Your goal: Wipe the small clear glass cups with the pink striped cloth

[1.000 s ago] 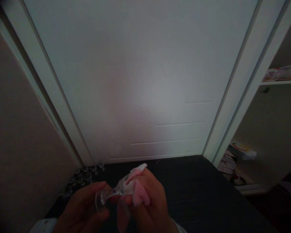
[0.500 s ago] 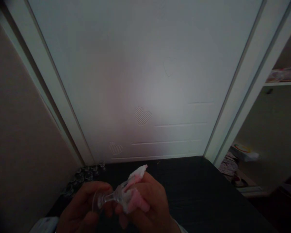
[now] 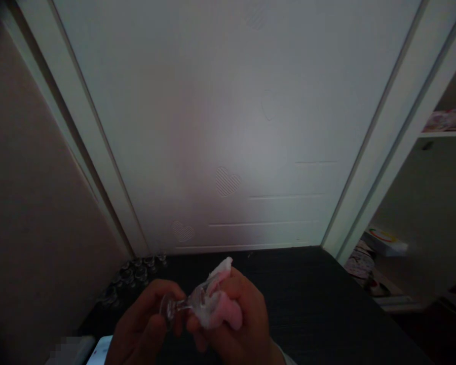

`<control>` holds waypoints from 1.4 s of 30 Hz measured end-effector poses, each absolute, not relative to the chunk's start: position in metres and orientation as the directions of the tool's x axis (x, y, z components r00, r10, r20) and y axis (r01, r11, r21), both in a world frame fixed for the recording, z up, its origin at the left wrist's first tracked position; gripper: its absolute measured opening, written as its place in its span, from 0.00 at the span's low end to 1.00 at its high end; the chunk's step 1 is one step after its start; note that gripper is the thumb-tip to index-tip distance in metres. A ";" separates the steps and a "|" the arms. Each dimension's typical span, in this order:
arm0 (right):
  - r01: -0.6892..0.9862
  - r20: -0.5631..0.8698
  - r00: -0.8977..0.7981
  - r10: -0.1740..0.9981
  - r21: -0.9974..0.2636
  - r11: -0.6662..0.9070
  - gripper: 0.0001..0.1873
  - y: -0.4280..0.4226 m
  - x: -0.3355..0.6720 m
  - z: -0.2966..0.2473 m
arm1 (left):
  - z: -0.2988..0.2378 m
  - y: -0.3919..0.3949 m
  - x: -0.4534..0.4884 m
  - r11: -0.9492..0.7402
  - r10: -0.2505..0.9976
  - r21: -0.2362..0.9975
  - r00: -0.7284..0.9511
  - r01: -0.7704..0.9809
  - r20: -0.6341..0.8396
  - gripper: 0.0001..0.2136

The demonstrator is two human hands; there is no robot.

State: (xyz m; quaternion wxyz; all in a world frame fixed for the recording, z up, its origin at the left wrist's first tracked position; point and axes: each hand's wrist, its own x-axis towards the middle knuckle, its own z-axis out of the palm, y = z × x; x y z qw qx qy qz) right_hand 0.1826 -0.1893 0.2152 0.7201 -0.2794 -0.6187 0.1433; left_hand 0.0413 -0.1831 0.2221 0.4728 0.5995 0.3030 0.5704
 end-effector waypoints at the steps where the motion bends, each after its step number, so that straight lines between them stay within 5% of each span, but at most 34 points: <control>1: 0.125 0.807 0.199 0.556 -0.583 0.803 0.14 -0.189 0.181 0.215 | 0.222 -0.183 0.041 -0.366 0.904 0.915 0.169 -0.169 0.392 0.24; 7: 0.172 0.806 0.255 0.534 -0.582 0.795 0.14 -0.190 0.180 0.214 | 0.228 -0.185 0.043 -0.293 0.923 0.938 0.201 -0.184 0.327 0.26; 15: 0.296 0.856 0.113 0.504 -0.513 0.806 0.14 -0.188 0.183 0.221 | 0.227 -0.177 0.037 -0.140 0.962 0.973 0.206 -0.184 0.178 0.32; 25: 0.256 0.881 -0.044 0.472 -0.447 0.857 0.08 -0.186 0.191 0.225 | 0.231 -0.180 0.037 -0.189 0.957 0.963 0.184 -0.192 0.224 0.29; 37: 0.290 0.866 0.031 0.500 -0.486 0.824 0.08 -0.184 0.190 0.219 | 0.228 -0.174 0.038 -0.130 0.951 0.974 0.253 -0.185 0.175 0.32; 42: 0.241 0.848 0.147 0.509 -0.530 0.813 0.10 -0.183 0.183 0.216 | 0.223 -0.174 0.039 -0.250 0.963 0.949 0.056 -0.190 0.264 0.25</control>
